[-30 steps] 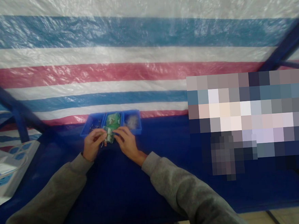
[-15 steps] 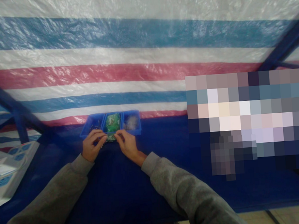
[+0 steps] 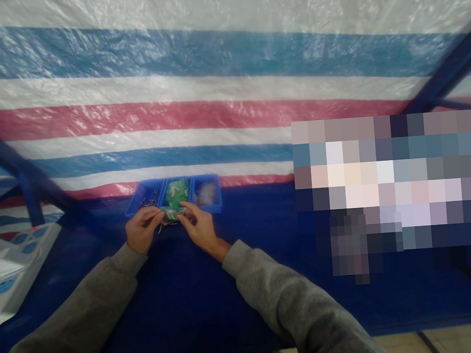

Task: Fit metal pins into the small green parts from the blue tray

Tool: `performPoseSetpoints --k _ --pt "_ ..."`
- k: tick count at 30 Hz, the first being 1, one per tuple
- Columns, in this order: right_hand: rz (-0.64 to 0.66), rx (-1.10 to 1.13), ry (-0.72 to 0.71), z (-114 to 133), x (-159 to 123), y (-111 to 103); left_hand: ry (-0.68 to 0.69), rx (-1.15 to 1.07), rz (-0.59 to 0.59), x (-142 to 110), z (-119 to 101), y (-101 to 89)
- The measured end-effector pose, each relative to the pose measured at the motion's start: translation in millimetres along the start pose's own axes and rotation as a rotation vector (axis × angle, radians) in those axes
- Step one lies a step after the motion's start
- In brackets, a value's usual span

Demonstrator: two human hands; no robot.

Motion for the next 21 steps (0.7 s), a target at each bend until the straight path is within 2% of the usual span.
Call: performPoseSetpoints --k 4,7,15,21 --pt "0.013 0.08 0.022 -3.8 2.5 1.7 -0.028 -0.051 -0.026 -0.4 1.2 1.0" --pt "0.039 0.057 0.023 -3.8 4.0 2.2 -0.045 -0.077 -0.029 -1.4 0.4 1.8" --pt "0.052 -0.038 -0.035 0.5 2.8 1.4 -0.078 -0.103 0.09 -5.0 0.6 5.7" --pt "0.054 -0.089 -0.041 -2.1 2.8 3.0 -0.06 -0.045 0.087 -4.6 0.9 6.0"
Point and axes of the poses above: each hand's wrist, its own x-axis towards the middle knuckle, its own y-axis out of the palm, z = x × y, the point moved 2 cm from there along x, towards the middle knuckle
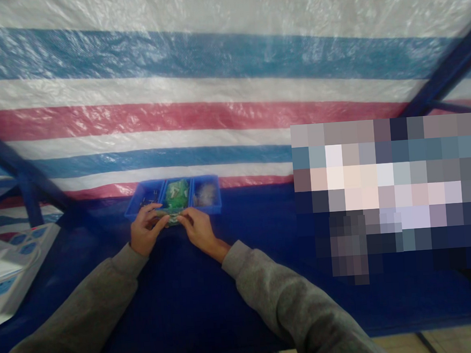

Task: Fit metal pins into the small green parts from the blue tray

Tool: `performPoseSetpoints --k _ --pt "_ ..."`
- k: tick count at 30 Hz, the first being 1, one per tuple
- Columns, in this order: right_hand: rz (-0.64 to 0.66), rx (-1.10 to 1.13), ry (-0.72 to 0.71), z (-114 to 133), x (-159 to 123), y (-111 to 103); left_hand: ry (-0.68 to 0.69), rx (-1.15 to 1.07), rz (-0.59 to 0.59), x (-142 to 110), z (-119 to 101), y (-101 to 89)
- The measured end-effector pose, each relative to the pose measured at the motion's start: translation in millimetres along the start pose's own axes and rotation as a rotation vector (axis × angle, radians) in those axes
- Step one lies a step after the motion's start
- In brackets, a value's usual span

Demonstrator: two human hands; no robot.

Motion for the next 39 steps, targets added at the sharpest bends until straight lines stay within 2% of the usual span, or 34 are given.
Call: performPoseSetpoints --k 6,13,22,26,28,31,34,39 --pt "-0.012 0.005 -0.018 1 -1 -1 0.005 0.014 0.005 1 -1 1.1" --pt "-0.046 0.141 0.002 2 -1 -2 -0.062 -0.083 -0.057 5 -1 -1.2" --pt "-0.019 0.083 -0.097 5 -1 -3 -0.095 -0.019 -0.004 2 -2 0.2" --pt "-0.053 0.063 -0.057 4 0 -4 0.017 0.006 0.096 2 -5 -3.4" --pt "-0.071 0.049 -0.031 3 0 -4 0.101 0.1 0.123 2 -8 -4.6" --pt "-0.088 0.029 0.002 3 0 -4 0.202 0.339 0.041 3 -10 -5.2" --pt "-0.079 0.034 0.017 3 0 -4 0.261 0.441 -0.036 3 -11 -4.0" --pt "-0.062 0.037 0.009 4 0 -4 0.275 0.443 0.01 3 -10 -1.9"
Point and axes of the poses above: each hand's wrist, its own x-axis towards the middle knuckle, its own y-axis out of the palm, z = x × y, the point moved 2 cm from there along x, towards the middle knuckle
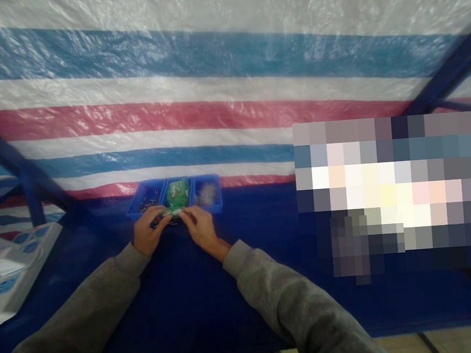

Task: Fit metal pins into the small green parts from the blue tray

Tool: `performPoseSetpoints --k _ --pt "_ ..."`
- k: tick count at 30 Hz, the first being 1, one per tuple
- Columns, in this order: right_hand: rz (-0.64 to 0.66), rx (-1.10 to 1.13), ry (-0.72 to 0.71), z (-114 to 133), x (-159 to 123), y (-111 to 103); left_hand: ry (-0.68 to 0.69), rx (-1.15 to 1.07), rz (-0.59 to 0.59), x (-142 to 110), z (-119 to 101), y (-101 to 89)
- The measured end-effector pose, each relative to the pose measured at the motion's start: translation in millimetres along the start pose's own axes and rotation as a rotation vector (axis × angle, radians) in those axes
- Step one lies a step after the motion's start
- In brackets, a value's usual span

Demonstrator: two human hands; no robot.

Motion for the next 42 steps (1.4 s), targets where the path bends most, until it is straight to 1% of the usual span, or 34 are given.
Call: performPoseSetpoints --k 2,7,10,13,17,20,25,29,33,35,38,42 --pt "0.01 -0.001 -0.001 0 -1 0 -0.024 0.011 0.004 -1 1 0.1" --pt "-0.02 0.055 0.046 -2 -2 1 -0.159 -0.002 -0.024 -4 10 0.6" --pt "-0.022 0.062 0.051 -4 -2 3 -0.202 -0.078 -0.049 -4 12 1.0" --pt "-0.02 0.062 0.035 -4 -2 3 -0.226 -0.151 -0.07 -4 9 0.6" --pt "-0.004 0.088 0.013 -5 -2 4 -0.258 -0.264 -0.04 -3 4 1.6" --pt "0.008 0.09 -0.004 -5 -2 4 -0.27 -0.35 -0.021 -4 5 3.6" --pt "0.018 0.051 -0.055 -2 -1 1 -0.246 -0.339 -0.004 -6 10 5.5" --pt "0.015 0.042 -0.046 0 0 0 -0.198 -0.32 -0.018 -7 11 2.6" --pt "-0.01 0.024 -0.006 -2 -1 1 -0.113 -0.257 0.062 -4 5 -0.8" --pt "-0.024 0.02 0.018 -3 -1 1 -0.06 -0.172 0.044 -1 1 -2.3" --pt "-0.032 0.024 0.032 -3 -2 2 -0.021 -0.072 -0.027 0 -1 -2.3" --pt "-0.018 0.025 0.023 -1 -2 2 -0.039 -0.065 0.005 -2 5 2.2"
Point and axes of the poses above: each hand's wrist, its own x-axis towards the middle knuckle, its own y-axis out of the palm, z = x × y, the point moved 2 cm from there along x, towards the middle knuckle
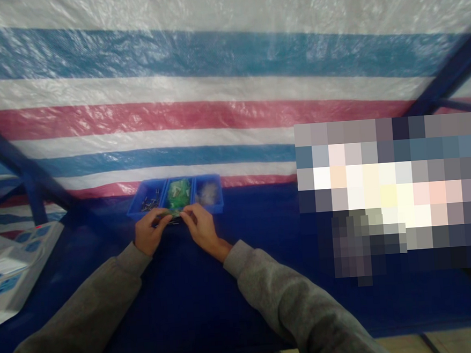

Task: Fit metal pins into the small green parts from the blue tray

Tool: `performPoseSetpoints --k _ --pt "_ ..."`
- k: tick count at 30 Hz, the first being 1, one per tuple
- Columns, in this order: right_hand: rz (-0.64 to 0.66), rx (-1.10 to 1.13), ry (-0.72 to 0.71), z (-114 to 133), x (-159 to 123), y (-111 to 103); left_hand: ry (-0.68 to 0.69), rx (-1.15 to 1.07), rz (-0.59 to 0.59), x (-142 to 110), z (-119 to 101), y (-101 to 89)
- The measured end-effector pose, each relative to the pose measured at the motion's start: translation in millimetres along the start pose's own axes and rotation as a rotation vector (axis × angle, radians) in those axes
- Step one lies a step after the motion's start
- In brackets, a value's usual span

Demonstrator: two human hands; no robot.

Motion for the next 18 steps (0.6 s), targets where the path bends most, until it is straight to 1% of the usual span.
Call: performPoseSetpoints --k 2,5,8,11,15,18 --pt "0.01 0.006 -0.006 0.5 0.0 -0.1 -0.043 0.0 0.0 -1.4 3.1 1.0" --pt "0.016 0.024 -0.014 1.0 0.2 -0.2 -0.117 -0.033 -0.037 -2.3 3.7 0.6" --pt "0.009 0.027 -0.038 2.2 -0.2 -1.0 -0.19 -0.136 -0.068 -2.2 1.8 0.1" --pt "0.034 0.016 -0.11 4.1 -1.9 -1.4 -0.256 -0.278 -0.085 -2.6 2.5 0.9" --pt "0.112 0.01 -0.181 3.9 -3.7 0.4 -0.28 -0.379 -0.07 -3.1 6.1 3.6" --pt "0.079 -0.007 -0.186 2.8 -2.4 0.6 -0.276 -0.387 -0.045 -3.4 4.9 3.9"
Point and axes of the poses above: each hand's wrist, its own x-axis towards the middle knuckle, its own y-axis out of the palm, z = x × y, the point moved 2 cm from there along x, towards the middle knuckle
